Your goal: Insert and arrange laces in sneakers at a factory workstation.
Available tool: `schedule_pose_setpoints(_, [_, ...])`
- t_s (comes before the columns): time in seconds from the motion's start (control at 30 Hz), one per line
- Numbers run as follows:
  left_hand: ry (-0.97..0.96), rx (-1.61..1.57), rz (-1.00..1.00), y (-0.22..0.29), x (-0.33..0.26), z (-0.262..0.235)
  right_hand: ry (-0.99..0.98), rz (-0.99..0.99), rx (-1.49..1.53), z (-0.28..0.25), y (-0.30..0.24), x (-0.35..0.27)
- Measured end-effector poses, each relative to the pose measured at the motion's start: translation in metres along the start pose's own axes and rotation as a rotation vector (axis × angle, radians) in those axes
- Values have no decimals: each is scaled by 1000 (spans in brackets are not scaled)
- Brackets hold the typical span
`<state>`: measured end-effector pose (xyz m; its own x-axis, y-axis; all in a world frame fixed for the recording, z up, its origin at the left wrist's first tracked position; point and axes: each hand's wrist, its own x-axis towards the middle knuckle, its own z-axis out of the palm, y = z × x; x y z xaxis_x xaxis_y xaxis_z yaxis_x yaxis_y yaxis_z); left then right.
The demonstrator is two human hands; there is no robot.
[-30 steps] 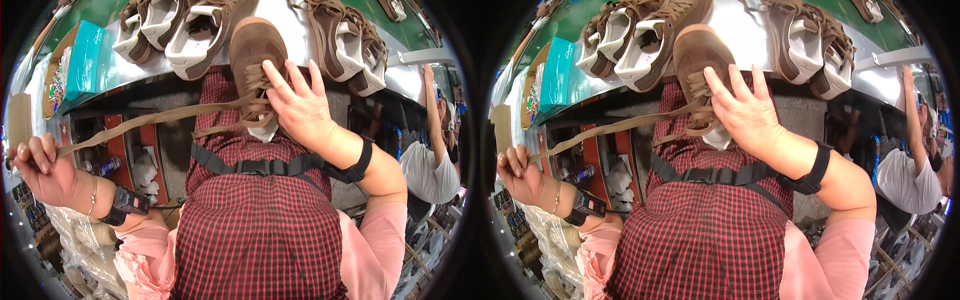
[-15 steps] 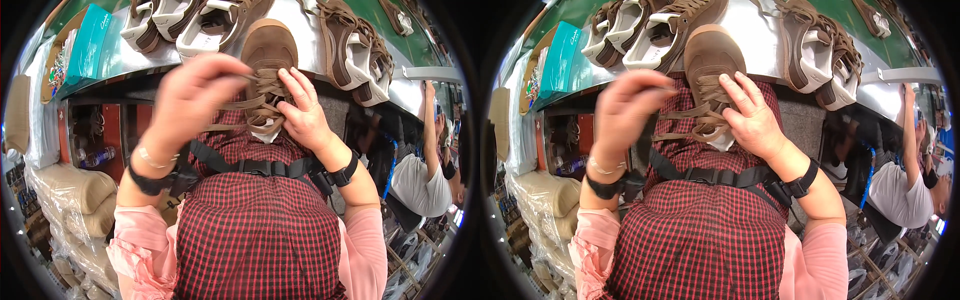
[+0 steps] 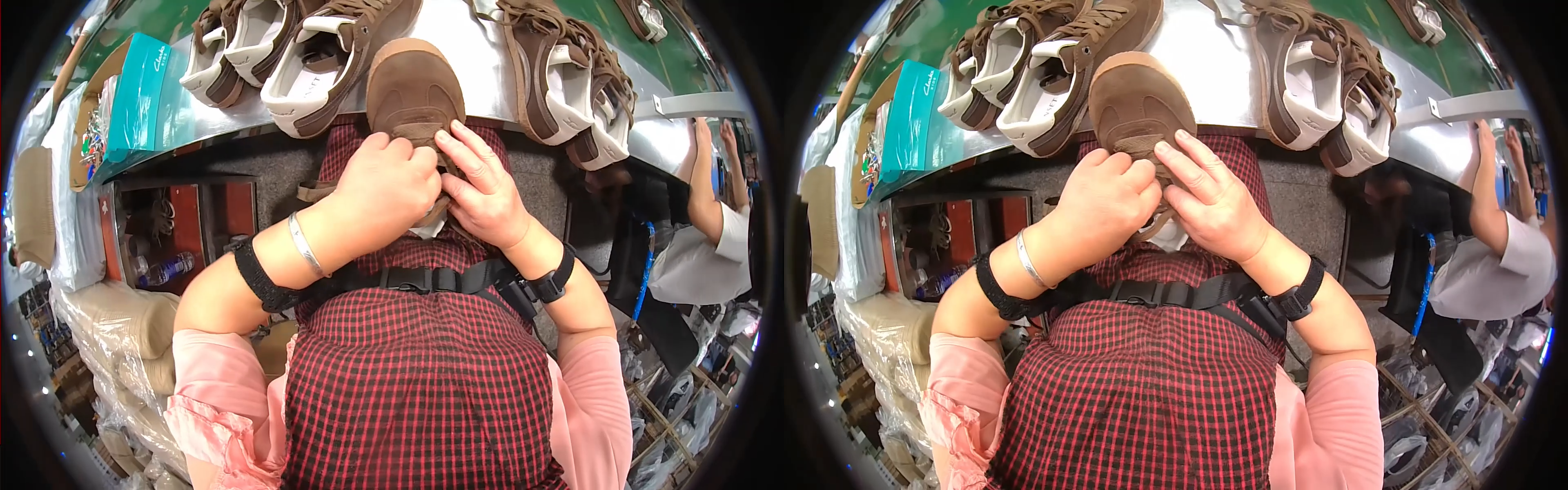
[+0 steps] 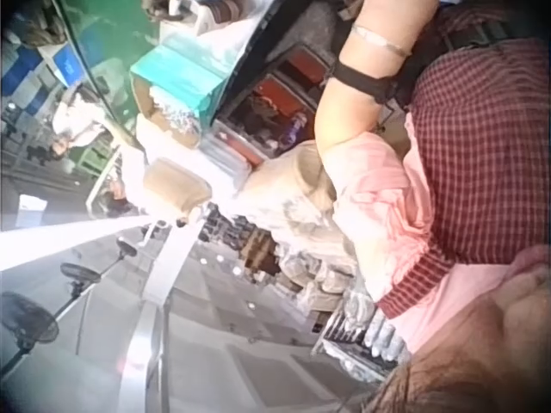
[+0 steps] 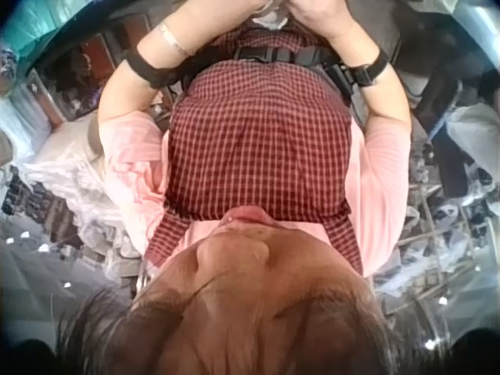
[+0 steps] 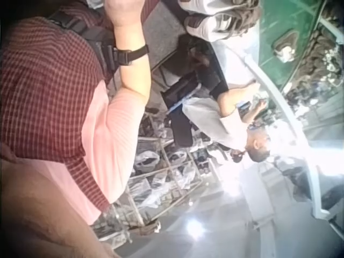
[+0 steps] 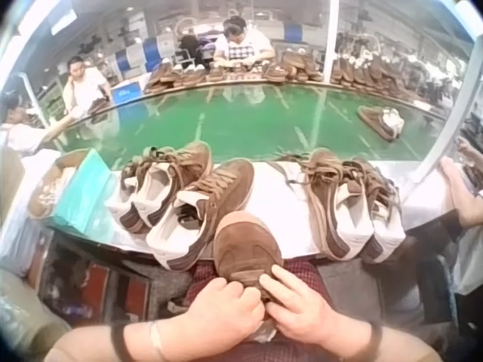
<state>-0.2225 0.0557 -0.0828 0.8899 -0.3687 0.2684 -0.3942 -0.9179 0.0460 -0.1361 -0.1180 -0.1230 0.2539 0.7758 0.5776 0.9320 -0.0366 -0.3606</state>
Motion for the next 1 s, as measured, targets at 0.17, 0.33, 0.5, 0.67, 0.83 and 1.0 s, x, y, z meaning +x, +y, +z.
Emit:
schedule_pose_setpoints(0.17, [19,-107,97,-11,6,4,24,31,-55,0,0,-3])
schedule_pose_setpoints(0.33, [108,-188,-7,-7,6,10,40,3,-51,3,2,-1])
schedule_pose_setpoints(0.5, [152,-298,-119,-2,6,15,27,20,-51,-1,1,0])
schedule_pose_setpoints(0.67, [103,-315,-152,1,-1,15,28,13,-57,1,-1,-1])
schedule_pose_setpoints(0.83, [-39,-443,-202,5,-6,3,25,12,-96,0,-1,-3])
schedule_pose_setpoints(1.0, [-120,-395,-231,14,-6,-2,28,41,-98,-2,-4,2])
